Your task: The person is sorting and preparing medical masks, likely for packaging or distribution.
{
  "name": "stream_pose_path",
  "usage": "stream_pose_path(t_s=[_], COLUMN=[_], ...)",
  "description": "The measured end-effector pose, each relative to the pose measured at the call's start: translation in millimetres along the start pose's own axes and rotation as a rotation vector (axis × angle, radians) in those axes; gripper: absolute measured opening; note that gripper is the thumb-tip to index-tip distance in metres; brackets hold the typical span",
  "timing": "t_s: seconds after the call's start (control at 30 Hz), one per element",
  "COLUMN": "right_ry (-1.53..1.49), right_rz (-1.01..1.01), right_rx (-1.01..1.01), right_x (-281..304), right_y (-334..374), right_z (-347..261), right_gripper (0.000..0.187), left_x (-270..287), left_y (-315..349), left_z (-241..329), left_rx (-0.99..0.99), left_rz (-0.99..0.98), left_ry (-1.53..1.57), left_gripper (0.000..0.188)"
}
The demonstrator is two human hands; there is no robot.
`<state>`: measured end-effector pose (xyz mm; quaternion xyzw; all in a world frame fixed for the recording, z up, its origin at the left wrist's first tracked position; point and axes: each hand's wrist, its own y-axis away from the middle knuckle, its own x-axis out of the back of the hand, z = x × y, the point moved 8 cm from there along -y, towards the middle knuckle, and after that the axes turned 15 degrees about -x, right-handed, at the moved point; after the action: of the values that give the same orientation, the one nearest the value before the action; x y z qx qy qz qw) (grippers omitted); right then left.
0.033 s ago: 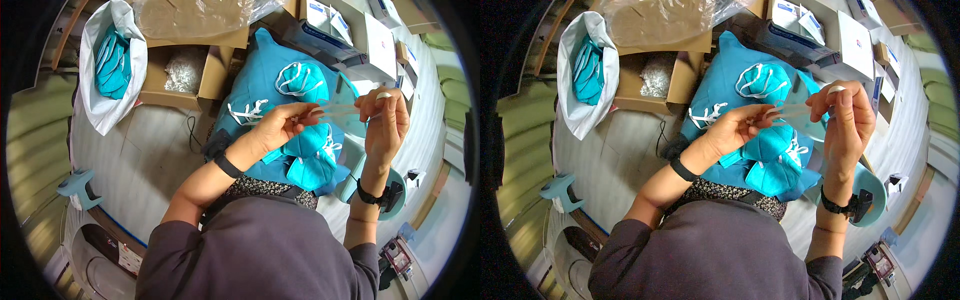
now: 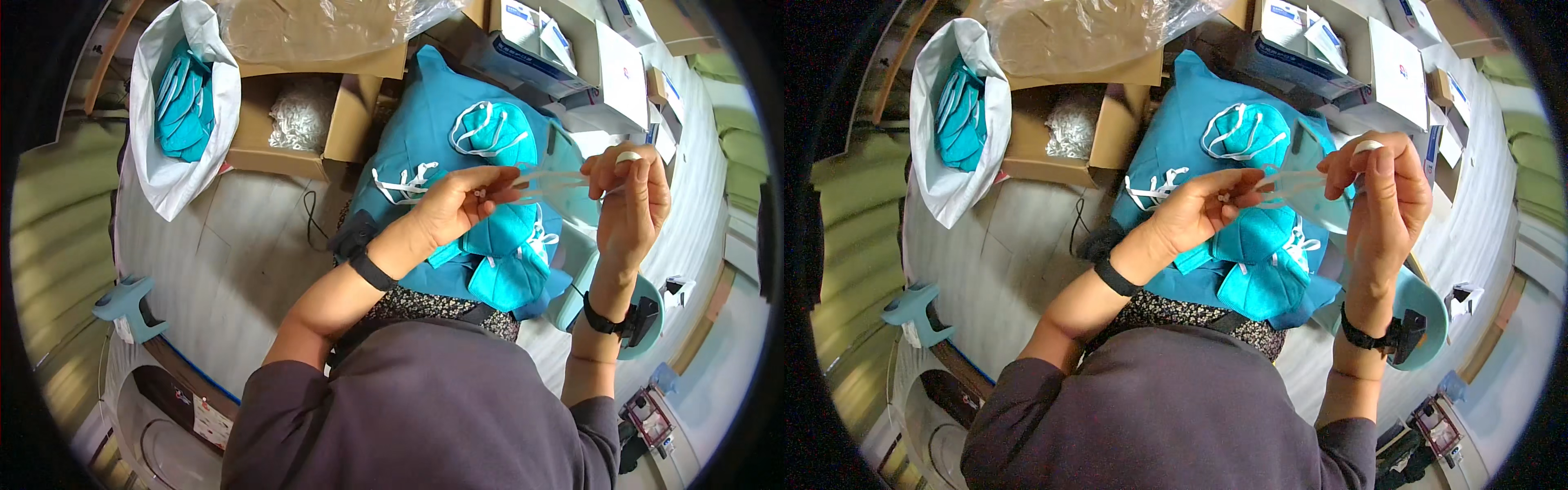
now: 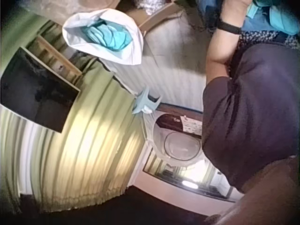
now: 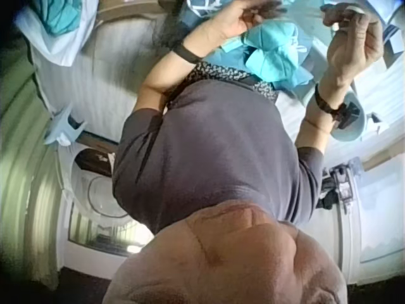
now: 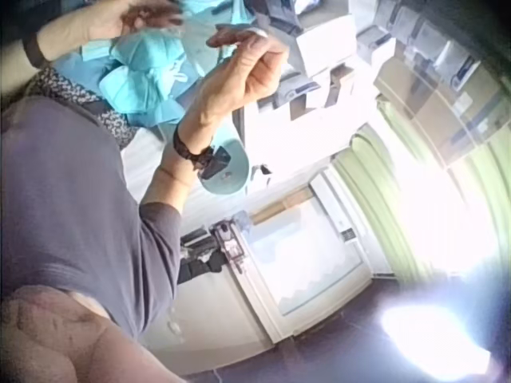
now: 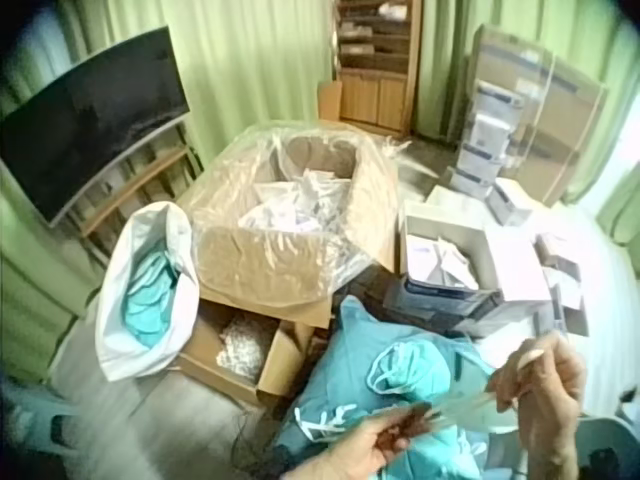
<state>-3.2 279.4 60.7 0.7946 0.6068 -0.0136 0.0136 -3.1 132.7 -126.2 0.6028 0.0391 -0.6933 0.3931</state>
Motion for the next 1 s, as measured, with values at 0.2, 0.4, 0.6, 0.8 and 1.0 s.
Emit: stream_pose_path(t_s=[0.2, 0.4, 0.6, 0.8, 1.0], right_ry=[0.113, 1.123, 1.291, 1.261, 1.187], right_rz=[0.106, 0.073, 0.144, -0.098, -0.123], right_rx=[0.159, 0.079, -0.014, -0.187, -0.373], right_x=[2.4, -28.1, -29.6, -51.6, -58.4], right_y=[-0.7, -4.5, 2.4, 17.6, 23.1], right_z=[-8.4, 32.7, 54.3, 101.6, 149.6], right_gripper=[0.024, 0.016, 0.018, 0.044, 0.037], left_x=[6.7, 29.1, 37.5, 41.5, 23.2], left_y=[4.6, 27.7, 45.1, 45.0, 40.8], left_z=[60.1, 127.4, 121.4, 111.4, 104.4], left_rx=[-0.224, -0.416, -0.408, -0.392, -0.370], left_rz=[0.016, 0.002, -0.044, -0.008, -0.038], left_ry=[-0.086, -0.075, -0.183, -0.218, -0.226], left_gripper=[0.032, 0.033, 0.025, 0.023, 0.021])
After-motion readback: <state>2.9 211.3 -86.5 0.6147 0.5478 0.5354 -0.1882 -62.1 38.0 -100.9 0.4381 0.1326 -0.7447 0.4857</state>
